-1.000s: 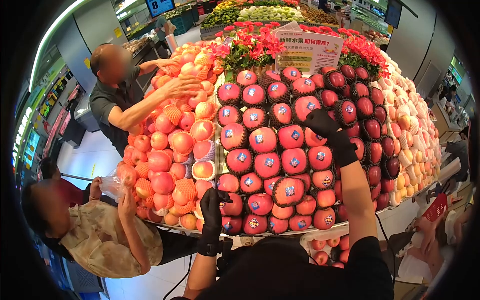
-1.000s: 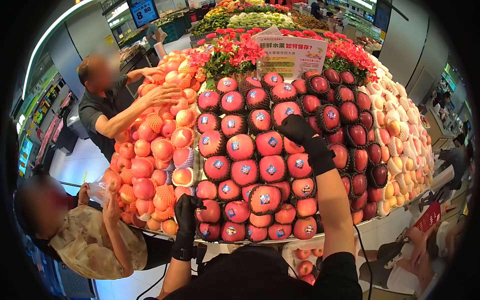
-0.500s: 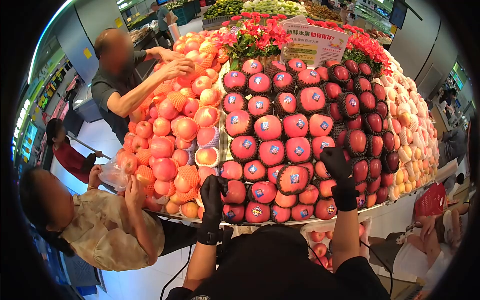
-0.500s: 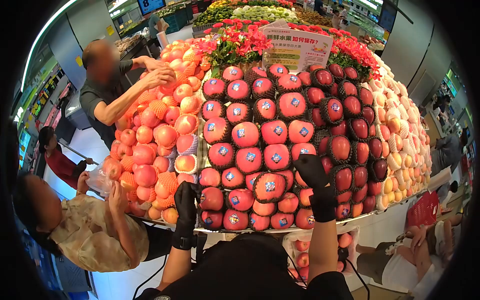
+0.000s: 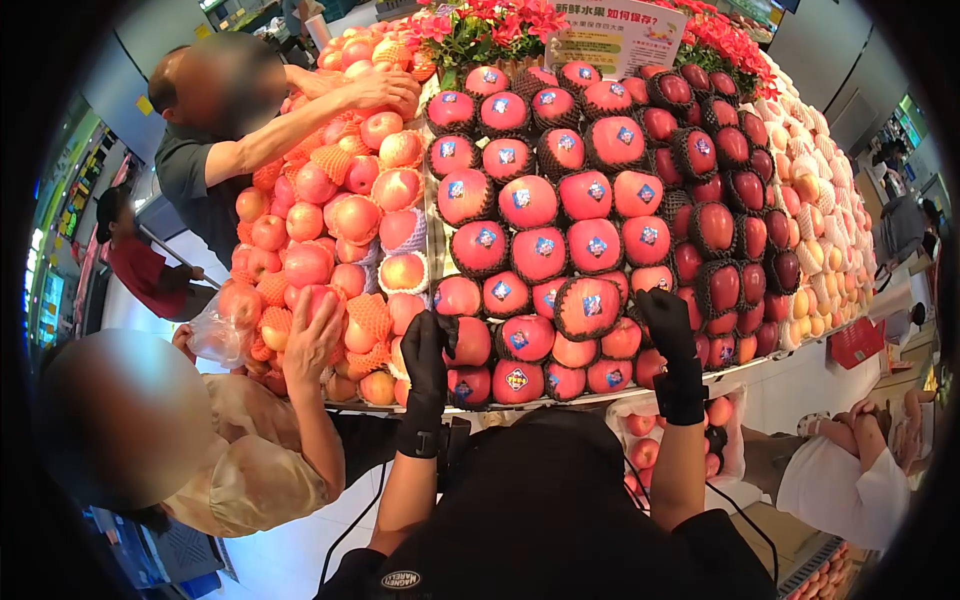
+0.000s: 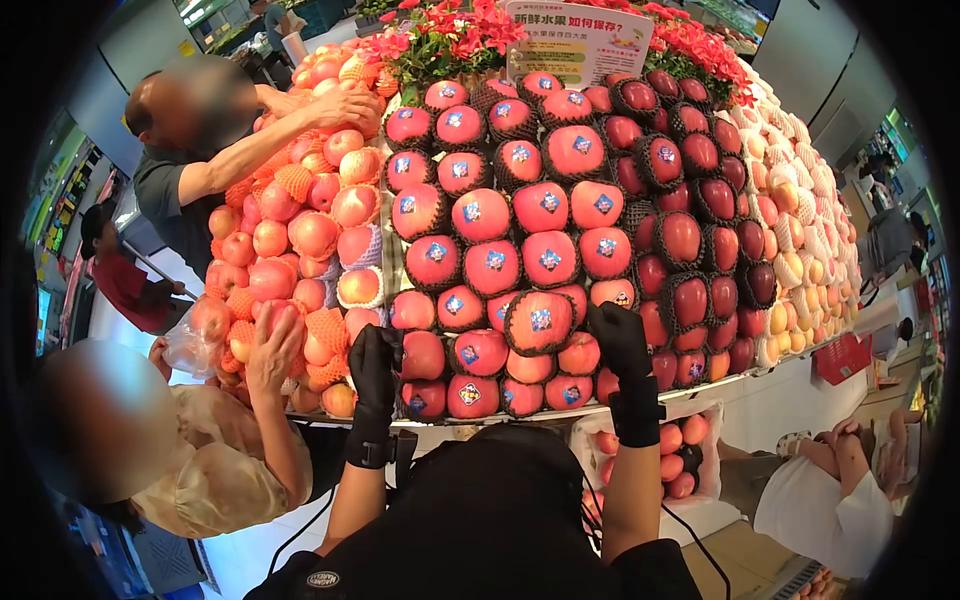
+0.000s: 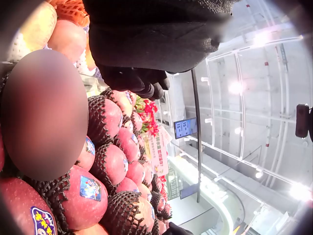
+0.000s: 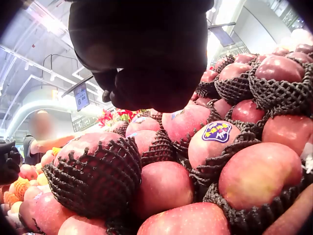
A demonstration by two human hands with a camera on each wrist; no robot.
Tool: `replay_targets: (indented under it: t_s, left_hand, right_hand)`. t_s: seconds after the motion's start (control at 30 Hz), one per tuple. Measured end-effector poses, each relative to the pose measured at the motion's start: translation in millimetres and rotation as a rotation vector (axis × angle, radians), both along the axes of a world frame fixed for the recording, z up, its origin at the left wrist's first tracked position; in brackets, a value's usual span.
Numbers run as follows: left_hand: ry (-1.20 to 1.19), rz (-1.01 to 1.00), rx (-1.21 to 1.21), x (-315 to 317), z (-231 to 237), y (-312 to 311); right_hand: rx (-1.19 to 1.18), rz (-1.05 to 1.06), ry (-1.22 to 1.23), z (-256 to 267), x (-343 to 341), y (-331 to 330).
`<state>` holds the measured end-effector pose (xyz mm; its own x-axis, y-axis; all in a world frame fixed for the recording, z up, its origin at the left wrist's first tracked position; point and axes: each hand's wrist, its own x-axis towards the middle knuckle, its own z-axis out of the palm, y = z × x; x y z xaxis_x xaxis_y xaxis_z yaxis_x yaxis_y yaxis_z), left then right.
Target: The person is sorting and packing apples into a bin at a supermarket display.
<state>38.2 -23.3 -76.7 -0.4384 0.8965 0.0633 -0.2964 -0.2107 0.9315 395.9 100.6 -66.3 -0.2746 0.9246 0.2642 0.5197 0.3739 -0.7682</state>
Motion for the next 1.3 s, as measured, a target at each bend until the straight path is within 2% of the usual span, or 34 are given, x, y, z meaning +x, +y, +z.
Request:
replay_targets:
  t_s: [0.17,0.27,0.4,0.43,0.73,0.83,0.97,1.07,1.1,1.3]
  left_hand:
    - [-0.009,0.004,0.010,0.0,-6.9,1.7]
    - [-0.035,-0.011,0.010,-1.8,-7.0,-0.6]
    - [-0.097,-0.014,0.017,-0.7,-8.1,-2.8]
    - [-0.091,-0.013,0.011,-1.4,-10.0,-4.0]
    - [-0.132,-0.054,0.014,-6.7,-15.4,-13.1]
    - [-0.151,-0.094,0.010,-13.2,-22.2,-20.8]
    - [-0.167,-0.080,-0.051,-10.8,-29.1,-30.1]
    - [-0.188,-0.090,-0.075,-8.7,-34.9,-38.3]
    - [-0.184,-0.092,-0.089,-9.6,-38.9,-40.9]
    - [-0.118,-0.090,-0.102,-11.1,-40.9,-52.3]
  right_hand:
    - [-0.327,-0.132,0.120,12.3,-7.9,-16.2]
    - [-0.363,-0.195,0.088,27.5,-14.8,-24.8]
    - [-0.210,-0.160,0.081,16.4,-10.9,-27.8]
    - [-0.343,-0.162,0.153,17.6,-9.6,-29.4]
    - [-0.409,-0.045,0.357,-7.1,-6.4,-40.9]
    - [-0.430,-0.127,0.271,-2.2,-16.1,-50.9]
    - [-0.349,-0.105,0.271,-15.7,-15.7,-66.3]
    - [-0.070,-0.067,-0.117,-20.9,-7.8,-80.7]
    - [-0.203,-0.115,0.028,-13.0,-12.2,-88.5]
    - [-0.227,-0.117,0.064,-22.5,10.0,-110.5]
